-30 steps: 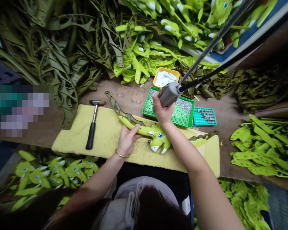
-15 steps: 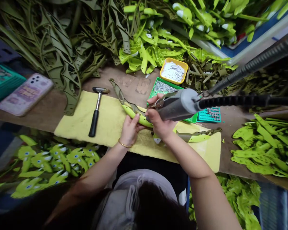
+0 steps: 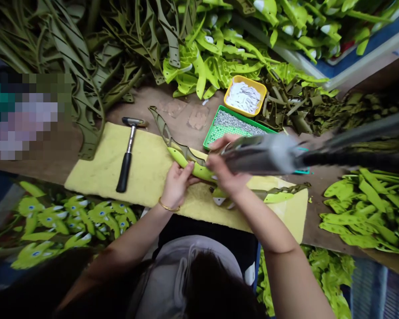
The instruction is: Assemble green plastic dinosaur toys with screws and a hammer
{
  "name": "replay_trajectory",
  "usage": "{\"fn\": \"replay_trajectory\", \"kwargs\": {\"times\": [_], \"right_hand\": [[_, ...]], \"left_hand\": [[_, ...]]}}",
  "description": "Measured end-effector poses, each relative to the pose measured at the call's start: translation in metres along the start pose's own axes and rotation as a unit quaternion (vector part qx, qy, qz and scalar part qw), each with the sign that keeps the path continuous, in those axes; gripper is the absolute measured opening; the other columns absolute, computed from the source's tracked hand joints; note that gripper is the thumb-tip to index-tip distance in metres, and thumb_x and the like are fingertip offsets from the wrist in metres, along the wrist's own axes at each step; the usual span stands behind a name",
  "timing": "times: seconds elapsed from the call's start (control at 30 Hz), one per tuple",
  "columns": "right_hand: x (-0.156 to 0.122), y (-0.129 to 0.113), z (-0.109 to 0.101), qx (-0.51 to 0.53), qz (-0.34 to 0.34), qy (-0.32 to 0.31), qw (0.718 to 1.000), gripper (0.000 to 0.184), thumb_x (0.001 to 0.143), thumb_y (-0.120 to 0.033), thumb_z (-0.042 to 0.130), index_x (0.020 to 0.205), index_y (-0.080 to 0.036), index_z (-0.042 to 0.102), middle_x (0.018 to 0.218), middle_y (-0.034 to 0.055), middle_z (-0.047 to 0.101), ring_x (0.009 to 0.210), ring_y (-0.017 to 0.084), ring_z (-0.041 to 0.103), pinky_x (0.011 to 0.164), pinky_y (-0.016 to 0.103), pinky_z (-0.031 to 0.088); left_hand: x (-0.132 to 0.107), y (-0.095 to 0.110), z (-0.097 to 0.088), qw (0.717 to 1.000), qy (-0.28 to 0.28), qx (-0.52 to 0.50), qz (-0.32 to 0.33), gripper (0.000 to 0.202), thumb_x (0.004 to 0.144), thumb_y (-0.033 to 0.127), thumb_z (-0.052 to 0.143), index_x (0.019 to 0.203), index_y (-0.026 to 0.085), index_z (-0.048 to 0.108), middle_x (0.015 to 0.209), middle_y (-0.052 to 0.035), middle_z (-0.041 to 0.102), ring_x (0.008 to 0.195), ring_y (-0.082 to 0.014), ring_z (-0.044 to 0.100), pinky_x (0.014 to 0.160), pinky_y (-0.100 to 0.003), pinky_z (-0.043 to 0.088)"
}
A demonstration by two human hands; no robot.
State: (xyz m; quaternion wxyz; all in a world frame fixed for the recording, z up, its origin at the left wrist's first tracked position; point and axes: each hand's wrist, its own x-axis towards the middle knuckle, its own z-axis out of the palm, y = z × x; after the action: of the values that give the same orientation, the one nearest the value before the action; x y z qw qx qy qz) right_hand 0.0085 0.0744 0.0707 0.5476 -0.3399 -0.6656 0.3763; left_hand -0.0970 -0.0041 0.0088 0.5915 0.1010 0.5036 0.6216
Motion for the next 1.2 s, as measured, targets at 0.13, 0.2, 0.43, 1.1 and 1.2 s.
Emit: {"fn": "replay_trajectory", "kwargs": {"times": [0.13,0.2,0.43,1.1,1.2], "right_hand": [[0.038,0.020,-0.004,-0.123,0.003,0.163,0.979,0.041,0.089,-0.055,0.042,0.121,-0.029,0.042,0.095,0.0013,0.058,0.057,0.010,0.061,0.059,0.031,0.056],[0.047,0.035,-0.003,-0.134,0.020,0.174,0.975,0.039,0.088,-0.054,0.044,0.115,-0.027,0.045,0.092,0.0013,0.057,0.056,0.010,0.060,0.060,0.031,0.057],[0.044,0.053,0.001,-0.100,-0.010,0.189,0.977,0.034,0.082,-0.053,0.055,0.103,-0.027,0.047,0.081,-0.0015,0.056,0.049,0.008,0.053,0.048,0.027,0.050],[0.029,-0.019,0.069,0.030,-0.032,0.046,0.998,0.041,0.084,-0.057,0.051,0.116,-0.033,0.044,0.092,0.0003,0.056,0.051,0.008,0.053,0.048,0.027,0.050],[0.026,-0.011,0.082,-0.015,-0.011,0.018,1.000,0.051,0.083,-0.064,0.046,0.122,-0.031,0.043,0.092,0.0028,0.056,0.054,0.010,0.056,0.053,0.029,0.051]], "left_hand": [[0.009,0.026,-0.008,0.999,-0.006,0.029,-0.015,0.046,0.065,0.041,0.079,0.092,0.017,0.050,0.082,-0.0025,0.068,0.080,-0.0208,0.071,0.072,-0.037,0.061],[0.017,0.036,-0.012,0.999,0.010,0.037,0.001,0.045,0.066,0.039,0.079,0.092,0.018,0.050,0.078,-0.0005,0.067,0.077,-0.0195,0.071,0.072,-0.036,0.061],[0.034,0.042,-0.017,0.999,-0.002,0.043,0.007,0.048,0.062,0.041,0.081,0.091,0.017,0.051,0.068,0.0037,0.063,0.066,-0.0177,0.070,0.067,-0.033,0.061],[0.033,0.036,-0.020,0.999,-0.038,0.003,0.018,0.047,0.057,0.038,0.084,0.084,0.018,0.052,0.070,0.0036,0.065,0.060,-0.0119,0.064,0.059,-0.024,0.055],[0.033,0.035,-0.019,0.999,-0.039,-0.005,0.019,0.046,0.056,0.040,0.084,0.080,0.018,0.051,0.067,0.0045,0.063,0.059,-0.0114,0.062,0.058,-0.025,0.055]]}}
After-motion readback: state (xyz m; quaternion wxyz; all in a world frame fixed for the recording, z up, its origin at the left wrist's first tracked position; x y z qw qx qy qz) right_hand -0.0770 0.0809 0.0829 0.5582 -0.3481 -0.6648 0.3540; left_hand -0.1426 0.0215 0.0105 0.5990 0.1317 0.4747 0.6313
